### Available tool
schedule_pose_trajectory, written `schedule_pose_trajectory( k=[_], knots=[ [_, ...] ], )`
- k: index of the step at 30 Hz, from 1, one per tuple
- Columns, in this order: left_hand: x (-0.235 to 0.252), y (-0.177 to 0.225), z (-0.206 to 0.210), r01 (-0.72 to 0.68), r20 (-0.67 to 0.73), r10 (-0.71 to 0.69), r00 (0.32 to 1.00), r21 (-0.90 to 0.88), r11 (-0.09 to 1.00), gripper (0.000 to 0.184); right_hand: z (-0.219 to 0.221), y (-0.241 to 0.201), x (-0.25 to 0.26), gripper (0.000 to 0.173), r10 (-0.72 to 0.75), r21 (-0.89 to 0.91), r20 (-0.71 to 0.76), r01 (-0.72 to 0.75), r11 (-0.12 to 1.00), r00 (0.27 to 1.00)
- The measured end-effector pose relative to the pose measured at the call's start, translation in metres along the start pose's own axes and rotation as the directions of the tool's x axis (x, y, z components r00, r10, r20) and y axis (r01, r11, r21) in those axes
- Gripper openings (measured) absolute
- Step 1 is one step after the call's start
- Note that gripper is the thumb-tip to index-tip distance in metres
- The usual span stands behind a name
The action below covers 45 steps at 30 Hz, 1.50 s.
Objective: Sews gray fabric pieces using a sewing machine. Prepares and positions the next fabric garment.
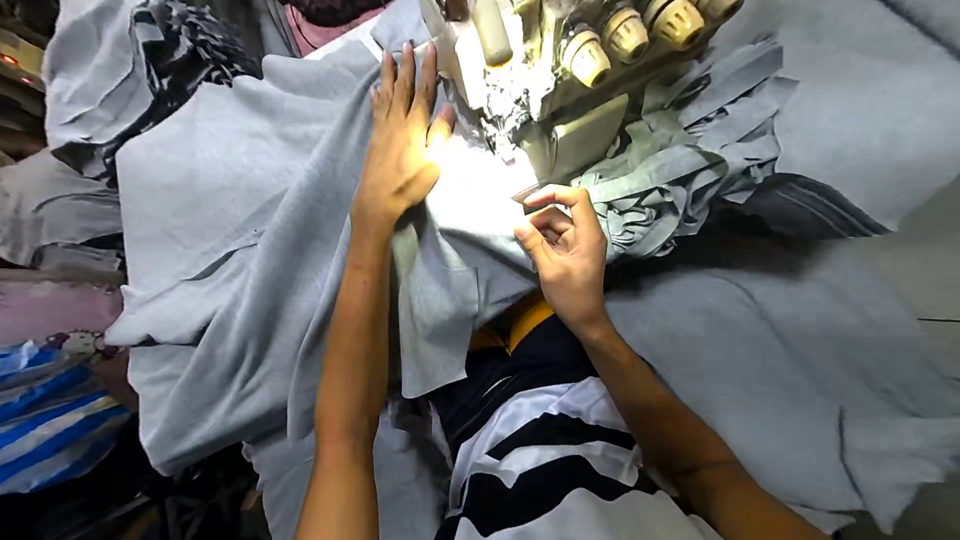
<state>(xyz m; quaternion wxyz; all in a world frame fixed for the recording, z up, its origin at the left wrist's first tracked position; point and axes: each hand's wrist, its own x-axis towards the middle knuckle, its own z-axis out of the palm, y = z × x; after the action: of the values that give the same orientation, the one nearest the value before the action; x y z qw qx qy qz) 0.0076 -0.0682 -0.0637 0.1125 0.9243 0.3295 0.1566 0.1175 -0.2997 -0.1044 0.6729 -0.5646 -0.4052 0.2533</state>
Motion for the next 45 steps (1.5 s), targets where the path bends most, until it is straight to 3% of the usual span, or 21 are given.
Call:
schedule_pose_trajectory(
  k=[3,7,8,11,14,23,29,34,39,42,45],
  knots=[
    [0.009,0.005,0.0,0.088,-0.025,-0.088,0.996,0.035,0.995,0.073,0.0,0.001,0.008,0.025,-0.044,-0.06,-0.014,0.043,0.997,0.999],
    [-0.023,0.038,-0.012,0.128,-0.329,-0.104,0.939,0.053,0.99,0.062,-0.002,0.002,0.016,0.019,-0.092,-0.149,-0.06,0.082,0.985,0.994],
    [-0.041,0.055,-0.018,0.137,-0.352,-0.116,0.929,0.037,0.99,0.056,-0.003,0.002,0.017,0.017,-0.101,-0.148,-0.064,0.091,0.985,0.993],
    [-0.091,0.088,-0.013,0.083,-0.216,-0.08,0.973,0.002,0.997,0.044,-0.003,0.003,0.017,0.016,-0.12,-0.156,-0.065,0.109,0.982,0.991],
    [-0.108,0.087,0.011,0.05,-0.102,-0.041,0.994,0.084,0.995,0.054,-0.001,0.0,0.015,0.017,-0.105,-0.17,-0.042,0.096,0.981,0.994],
    [-0.097,0.08,0.005,-0.075,-0.098,0.077,0.992,0.02,0.997,0.056,-0.01,-0.005,0.009,0.025,-0.008,-0.137,-0.024,0.005,0.991,1.0],
    [-0.074,0.07,0.005,-0.036,-0.022,0.037,0.999,0.049,0.998,0.056,-0.012,-0.004,0.014,0.027,-0.025,-0.107,-0.038,0.021,0.994,0.999],
    [-0.063,0.069,0.006,-0.007,-0.06,0.011,0.998,0.063,0.998,0.055,-0.013,0.0,0.016,0.027,-0.022,-0.131,-0.039,0.017,0.991,0.999],
    [-0.061,0.06,0.002,-0.058,-0.006,0.058,0.998,-0.003,0.998,0.059,-0.014,-0.001,0.021,0.027,-0.031,-0.15,-0.034,0.026,0.988,0.999],
    [-0.076,0.057,-0.023,-0.145,-0.023,0.143,0.989,-0.186,0.972,0.05,-0.019,-0.001,0.016,0.024,-0.038,-0.139,0.012,0.04,0.99,0.999],
    [-0.107,0.06,-0.047,-0.244,-0.009,0.245,0.969,-0.116,0.963,0.033,-0.027,0.0,0.008,0.021,-0.048,-0.125,0.064,0.055,0.991,0.997]
  ],
)
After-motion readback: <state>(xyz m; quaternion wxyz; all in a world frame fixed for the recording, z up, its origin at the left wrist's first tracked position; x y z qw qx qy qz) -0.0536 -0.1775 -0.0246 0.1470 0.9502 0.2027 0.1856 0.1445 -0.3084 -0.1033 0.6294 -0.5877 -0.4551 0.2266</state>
